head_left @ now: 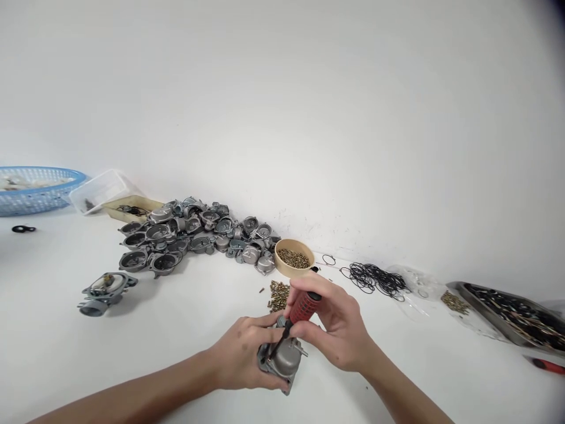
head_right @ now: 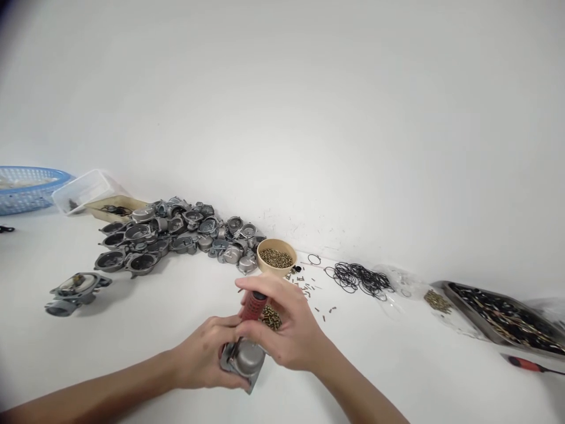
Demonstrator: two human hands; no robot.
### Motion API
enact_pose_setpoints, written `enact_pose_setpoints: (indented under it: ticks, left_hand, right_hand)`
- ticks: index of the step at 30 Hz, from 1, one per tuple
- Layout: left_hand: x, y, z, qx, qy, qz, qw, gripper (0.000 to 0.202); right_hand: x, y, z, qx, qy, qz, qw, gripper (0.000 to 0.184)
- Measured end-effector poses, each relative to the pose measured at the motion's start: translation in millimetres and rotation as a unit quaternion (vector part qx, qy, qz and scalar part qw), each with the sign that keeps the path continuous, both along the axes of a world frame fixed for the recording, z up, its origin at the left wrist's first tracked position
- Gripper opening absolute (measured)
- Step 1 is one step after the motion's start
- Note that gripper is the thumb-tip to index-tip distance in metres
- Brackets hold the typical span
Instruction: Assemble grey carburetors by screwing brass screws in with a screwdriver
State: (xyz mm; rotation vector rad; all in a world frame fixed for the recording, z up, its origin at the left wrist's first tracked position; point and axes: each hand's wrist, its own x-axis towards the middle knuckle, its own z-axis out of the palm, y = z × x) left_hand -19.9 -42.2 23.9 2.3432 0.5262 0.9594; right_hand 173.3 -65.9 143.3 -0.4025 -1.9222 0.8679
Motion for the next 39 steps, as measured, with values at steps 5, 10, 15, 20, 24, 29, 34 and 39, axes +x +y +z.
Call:
enact_pose_setpoints:
  ticks: [5,10,15,20,24,29,34,39]
  left_hand:
    - [1,1,-10.5,0.013,-0.01,0.021,1.0,0.054]
    - [0,0,-3.3,-0.025,0.01,-0.008,1.0,0.065]
    - [-2,2,-0.5,-0.045,0.02,-0.002,0.999,0.064]
    - [-2,2,0.2,-0.072,0.022,0.0,0.997,0.059]
    - [-1,1,8.2,-0.105,0.036,0.001,0.994,0.075]
    - [0,1,11.6,-0.143,0.034,-0.006,0.989,0.076]
    - [0,0,9.2,-0.13,0.029,-0.01,0.991,0.074]
    - [-1,-1,10.4,-0.125,0.035,-0.01,0.991,0.073]
  right_hand:
    - [2,-4,5.8,-0.115,-0.022,0.099,0.988,0.045]
    - [-2,0,-0.6,-0.041,0.0,-0.098,0.994,0.055]
    - [1,-3,3.5,-0.095,-0.027,0.028,0.995,0.045]
    - [1,-5,7.3,-0.11,-0.018,0.035,0.993,0.035]
    - [-6,-1,2.7,-0.042,-0.019,-0.149,0.988,0.039]
    - [2,-3,10.5,-0.08,-0.051,-0.016,0.995,0.039]
    - [5,0,11.1,-0.014,-0.048,-0.086,0.995,0.041]
    - [2,3,5.9,0.016,-0.063,-0.121,0.99,0.042]
